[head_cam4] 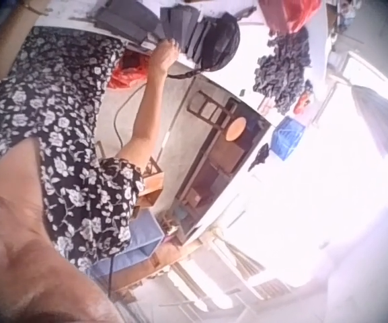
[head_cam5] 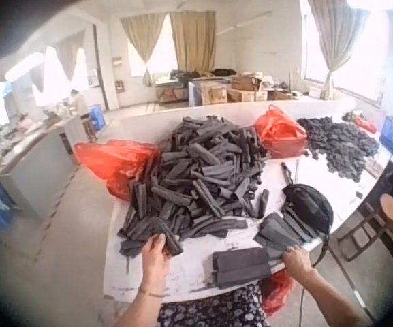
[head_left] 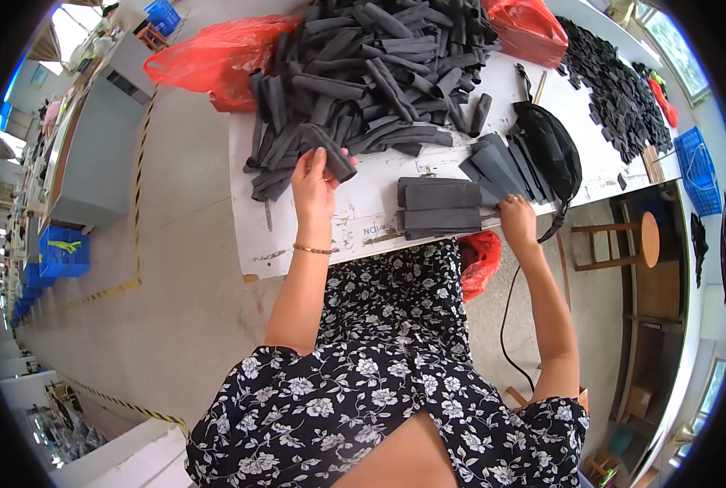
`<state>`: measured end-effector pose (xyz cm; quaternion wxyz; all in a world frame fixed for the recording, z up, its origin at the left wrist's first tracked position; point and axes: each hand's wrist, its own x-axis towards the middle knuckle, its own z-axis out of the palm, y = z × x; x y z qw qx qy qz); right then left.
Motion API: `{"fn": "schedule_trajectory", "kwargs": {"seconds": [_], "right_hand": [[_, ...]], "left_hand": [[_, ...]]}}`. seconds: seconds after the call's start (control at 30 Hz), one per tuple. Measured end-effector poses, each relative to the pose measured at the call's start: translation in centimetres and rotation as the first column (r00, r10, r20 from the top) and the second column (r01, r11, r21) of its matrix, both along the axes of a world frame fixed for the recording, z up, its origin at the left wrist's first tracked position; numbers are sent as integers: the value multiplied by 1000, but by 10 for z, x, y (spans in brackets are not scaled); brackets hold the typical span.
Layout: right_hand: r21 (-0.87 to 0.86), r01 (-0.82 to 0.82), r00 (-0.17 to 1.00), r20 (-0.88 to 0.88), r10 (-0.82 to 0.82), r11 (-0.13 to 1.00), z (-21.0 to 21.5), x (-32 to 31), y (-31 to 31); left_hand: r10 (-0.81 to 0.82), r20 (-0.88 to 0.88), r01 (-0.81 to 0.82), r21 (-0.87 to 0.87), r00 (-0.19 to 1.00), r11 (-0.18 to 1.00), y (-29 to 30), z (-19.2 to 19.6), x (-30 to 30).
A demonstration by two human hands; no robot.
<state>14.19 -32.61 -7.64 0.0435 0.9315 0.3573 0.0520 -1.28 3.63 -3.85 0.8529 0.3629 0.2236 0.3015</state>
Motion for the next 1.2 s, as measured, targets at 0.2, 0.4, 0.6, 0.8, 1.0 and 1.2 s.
{"fn": "schedule_trajectory", "kwargs": {"seconds": [0.2,0.4,0.6,0.8,1.0,1.2], "right_hand": [[652,19,997,43,-63,758,66,23,17],[427,-434,899,150,412,793,119,-75,138],[755,-256,799,-186,571,604,126,-91,150],[838,-78,752,-307,584,540,126,-100,156],[776,528,235,-524,818,346,127,-104,159],[879,110,776,-368,512,464,139,-89,136]], "left_hand": [[-162,71,170,-120,984,978,-10,3,0],[-335,120,350,-135,935,927,-63,46,-5],[-346,48,343,56,937,938,-48,62,-22],[-364,183,375,-27,913,927,-43,53,-20],[-388,335,439,-89,859,894,-43,51,-24],[-227,203,258,-143,952,955,-29,58,-20]]}}
